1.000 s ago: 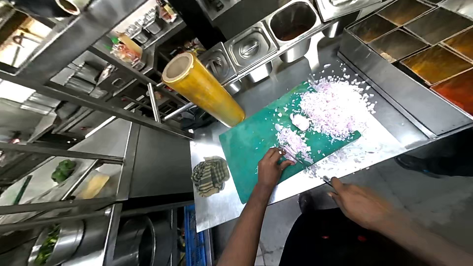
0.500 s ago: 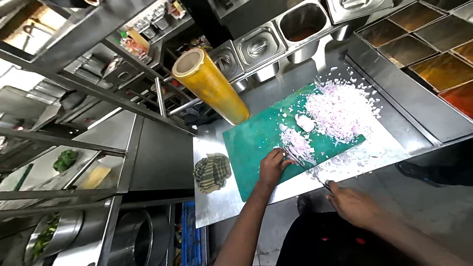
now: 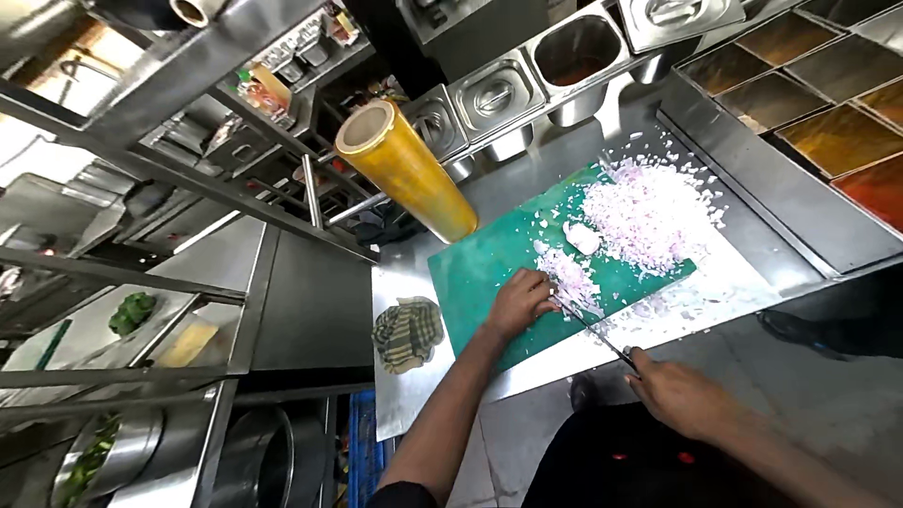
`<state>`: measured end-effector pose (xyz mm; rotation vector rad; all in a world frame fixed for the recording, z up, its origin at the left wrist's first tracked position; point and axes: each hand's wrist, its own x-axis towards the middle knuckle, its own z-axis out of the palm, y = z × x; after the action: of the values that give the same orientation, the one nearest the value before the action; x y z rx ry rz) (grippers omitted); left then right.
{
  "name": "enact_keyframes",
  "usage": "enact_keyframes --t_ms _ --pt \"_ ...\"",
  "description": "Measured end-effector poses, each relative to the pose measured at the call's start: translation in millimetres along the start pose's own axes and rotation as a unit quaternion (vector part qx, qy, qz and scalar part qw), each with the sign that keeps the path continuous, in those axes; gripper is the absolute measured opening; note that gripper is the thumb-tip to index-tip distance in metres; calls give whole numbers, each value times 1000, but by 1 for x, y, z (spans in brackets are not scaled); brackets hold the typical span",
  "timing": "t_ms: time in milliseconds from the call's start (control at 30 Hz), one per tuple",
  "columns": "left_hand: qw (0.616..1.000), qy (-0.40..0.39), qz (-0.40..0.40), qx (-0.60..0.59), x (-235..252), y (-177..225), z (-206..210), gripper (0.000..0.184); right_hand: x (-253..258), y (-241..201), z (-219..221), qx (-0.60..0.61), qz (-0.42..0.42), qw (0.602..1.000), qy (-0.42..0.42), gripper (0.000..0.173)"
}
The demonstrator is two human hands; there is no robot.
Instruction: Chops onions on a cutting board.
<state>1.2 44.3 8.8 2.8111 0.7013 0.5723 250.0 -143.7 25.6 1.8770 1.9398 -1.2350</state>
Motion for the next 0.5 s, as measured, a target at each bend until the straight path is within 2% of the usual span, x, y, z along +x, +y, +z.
enact_keyframes --t_ms 167,233,300,400,500 --pt "969 -202 140 30 45 -7 -26 35 -4 4 -24 42 -17 999 -26 42" --pt "952 -249 173 33 54 -8 -29 29 -5 5 -30 35 -17 999 -20 41" --pt "947 -263 183 9 56 -14 -28 26 -9 6 -32 13 -25 1000 -4 40" --pt "955 -237 178 -29 50 -22 -26 22 -29 16 -35 -35 -31 999 20 42" --pt "964 -204 161 -50 43 -25 -22 23 -68 52 -32 -25 -45 998 42 45"
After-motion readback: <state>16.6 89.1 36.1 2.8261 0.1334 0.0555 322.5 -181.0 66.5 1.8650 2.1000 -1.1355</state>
